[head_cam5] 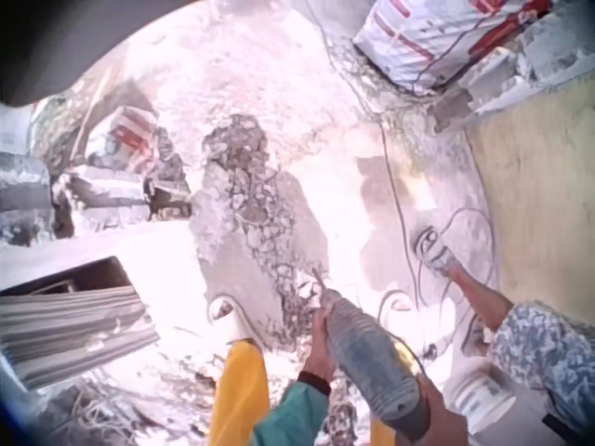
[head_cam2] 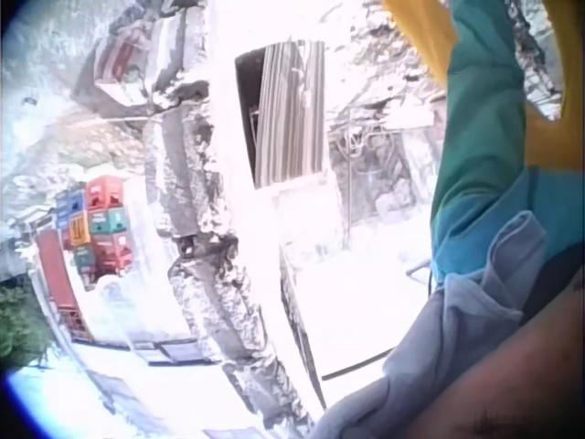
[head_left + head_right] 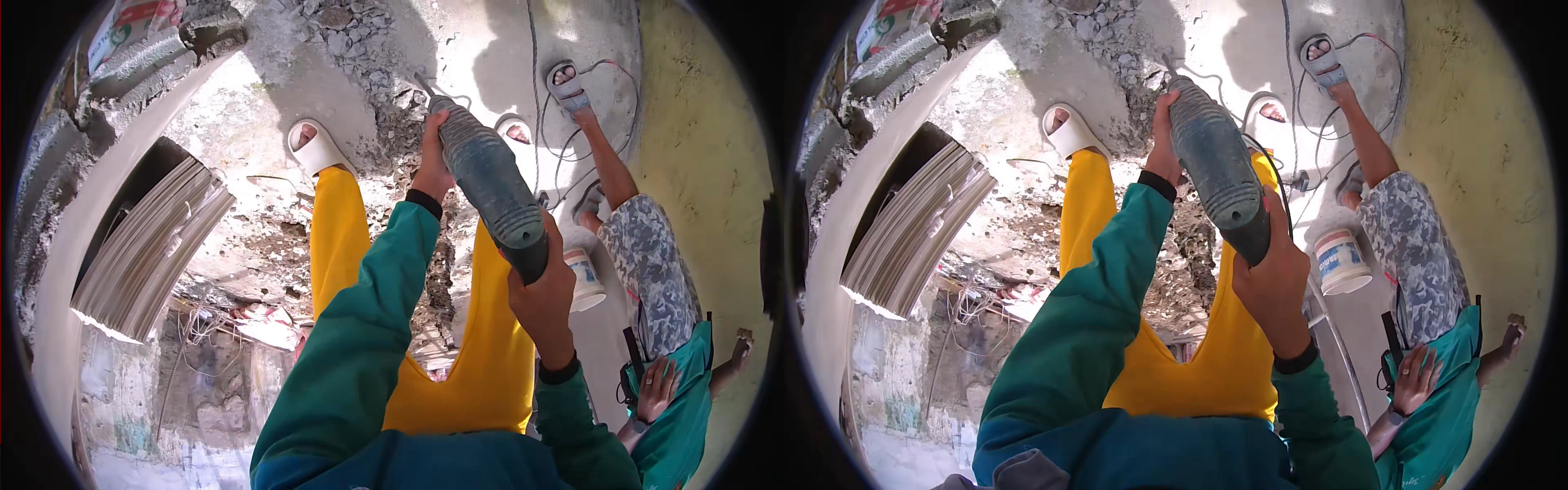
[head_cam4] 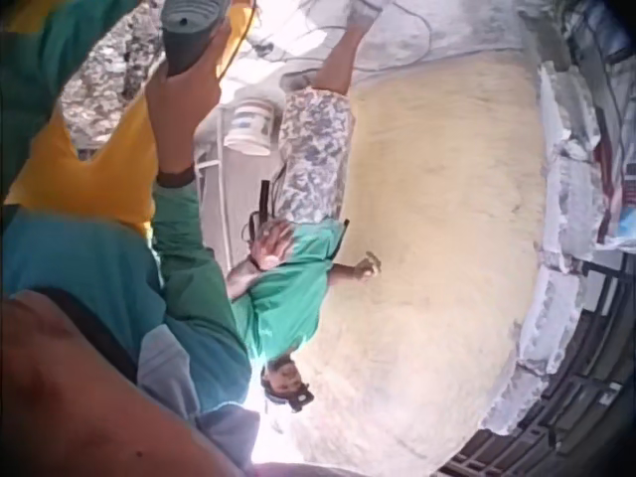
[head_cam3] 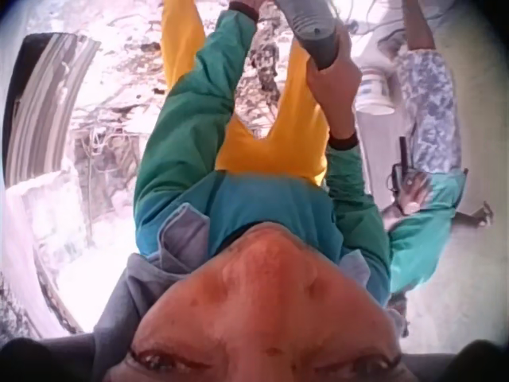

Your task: Drilling and breaking a concrete floor using a hammer drill.

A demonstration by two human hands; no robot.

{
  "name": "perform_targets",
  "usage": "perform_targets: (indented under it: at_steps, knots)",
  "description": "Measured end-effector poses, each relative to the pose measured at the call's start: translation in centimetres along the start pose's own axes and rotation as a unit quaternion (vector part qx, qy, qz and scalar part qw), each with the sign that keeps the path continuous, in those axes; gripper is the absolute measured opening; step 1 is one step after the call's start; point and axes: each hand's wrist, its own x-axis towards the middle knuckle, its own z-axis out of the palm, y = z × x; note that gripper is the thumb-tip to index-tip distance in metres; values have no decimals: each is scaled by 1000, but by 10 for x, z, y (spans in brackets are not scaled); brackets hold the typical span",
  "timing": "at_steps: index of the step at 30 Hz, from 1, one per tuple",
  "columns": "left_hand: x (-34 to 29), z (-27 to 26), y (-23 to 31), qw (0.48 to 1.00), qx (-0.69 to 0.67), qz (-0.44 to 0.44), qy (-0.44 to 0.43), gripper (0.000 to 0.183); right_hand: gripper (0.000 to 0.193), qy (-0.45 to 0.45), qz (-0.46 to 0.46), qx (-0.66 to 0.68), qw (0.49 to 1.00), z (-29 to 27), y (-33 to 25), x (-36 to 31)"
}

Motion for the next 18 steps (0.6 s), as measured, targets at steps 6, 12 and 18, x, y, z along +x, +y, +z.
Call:
perform_targets:
  at_steps: [6, 12, 18]
  knots:
    - [9, -15, 39, 999, 9, -13, -30, 49, 86, 16, -44, -36, 998, 32, -34, 13]
    - [8, -13, 57, 996, -11, -53, -77, 55, 95, -77, -49, -154, 984, 66, -76, -6]
    - [5, -35, 70, 989, -49, -91, -110, 58, 73, -43, -92, -171, 980, 81, -84, 2]
